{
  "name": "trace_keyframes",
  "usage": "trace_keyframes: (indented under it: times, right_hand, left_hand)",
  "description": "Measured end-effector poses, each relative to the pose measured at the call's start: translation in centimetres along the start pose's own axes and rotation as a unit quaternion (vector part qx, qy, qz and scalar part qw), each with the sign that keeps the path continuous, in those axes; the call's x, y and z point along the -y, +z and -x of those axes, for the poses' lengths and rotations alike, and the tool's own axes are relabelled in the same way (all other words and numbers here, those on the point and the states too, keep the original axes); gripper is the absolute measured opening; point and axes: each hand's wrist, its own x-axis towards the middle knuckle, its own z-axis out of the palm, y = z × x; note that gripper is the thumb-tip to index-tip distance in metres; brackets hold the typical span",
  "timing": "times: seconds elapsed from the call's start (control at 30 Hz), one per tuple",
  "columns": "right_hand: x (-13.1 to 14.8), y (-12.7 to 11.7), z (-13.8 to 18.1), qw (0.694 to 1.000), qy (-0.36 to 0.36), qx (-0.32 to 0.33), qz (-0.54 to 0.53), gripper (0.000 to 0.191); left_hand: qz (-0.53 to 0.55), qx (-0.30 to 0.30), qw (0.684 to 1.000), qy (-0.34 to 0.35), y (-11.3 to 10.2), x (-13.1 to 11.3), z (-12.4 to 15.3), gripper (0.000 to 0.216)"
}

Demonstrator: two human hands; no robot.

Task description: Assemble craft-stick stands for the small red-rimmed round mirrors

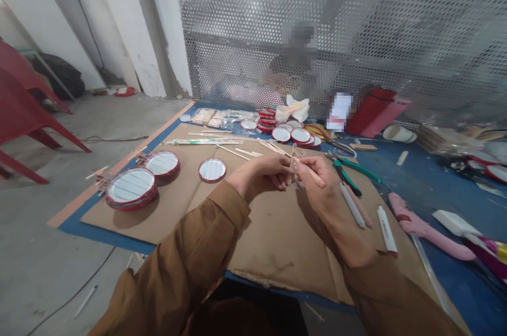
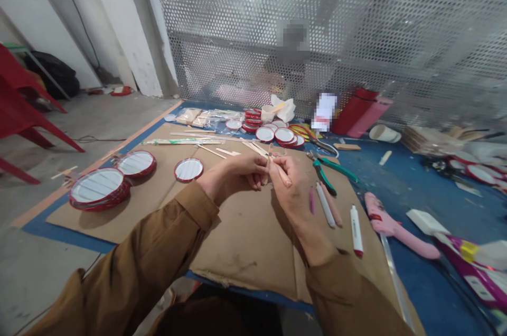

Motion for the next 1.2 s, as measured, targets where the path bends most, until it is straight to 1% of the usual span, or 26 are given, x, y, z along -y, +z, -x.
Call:
trace_keyframes:
  times: [0.23,0.37,0.43,0.5,0.6,0.8,0.87,0.97,1.03,1.2]
  right_hand:
    - [0.7,-0.2,-0.1,1.000,0.012,0.016,0.022,0.037]
    - [1.1,-0.4,-0.1,0.998,0.014,-0.029,0.046,0.033]
    - [1.1,-0.4,-0.1,0.998,0.026,-0.036,0.039,0.033]
    - [1.0,-0.4,-0.1,0.999,0.033,-0.028,0.023,0.034]
    - [0.7,-0.2,0.0,1.000,0.020,-0.014,0.011,0.035]
    - [0.3,0.0,0.1,1.000,0.007,0.016,0.017,0.035]
    - [0.5,-0.1,0.1,0.999,0.010,0.004,0.030,0.035]
    - [0.8,-0.3,0.1,0.996,0.024,-0.061,0.054,0.033]
    - [0.9,-0.4,0.1,0.994,0.037,-0.085,0.052,0.033]
    - [1.0,-0.4,0.1,0.997,0.056,-0.055,0.025,0.035]
  left_hand:
    - [-0.005,0.002,1.000,0.000,0.1,-0.1,0.0,0.020]
    - [0.001,0.004,1.000,0.004,0.0,0.1,-0.1,0.016]
    - [0.000,0.006,1.000,0.007,-0.1,0.2,-0.2,0.016]
    - [-0.005,0.008,1.000,0.006,-0.1,0.3,-0.3,0.018]
    - [-0.008,0.003,1.000,0.000,-0.1,0.3,-0.3,0.019]
    - [-0.012,0.001,1.000,-0.007,0.0,0.2,-0.2,0.019]
    - [-0.004,-0.003,1.000,-0.005,0.0,0.0,-0.1,0.019]
    - [0.017,-0.001,1.000,-0.006,0.1,-0.1,0.1,0.019]
    - [0.026,0.002,1.000,-0.008,0.1,-0.1,0.1,0.019]
    - [0.021,0.002,1.000,-0.012,0.0,0.1,-0.1,0.015]
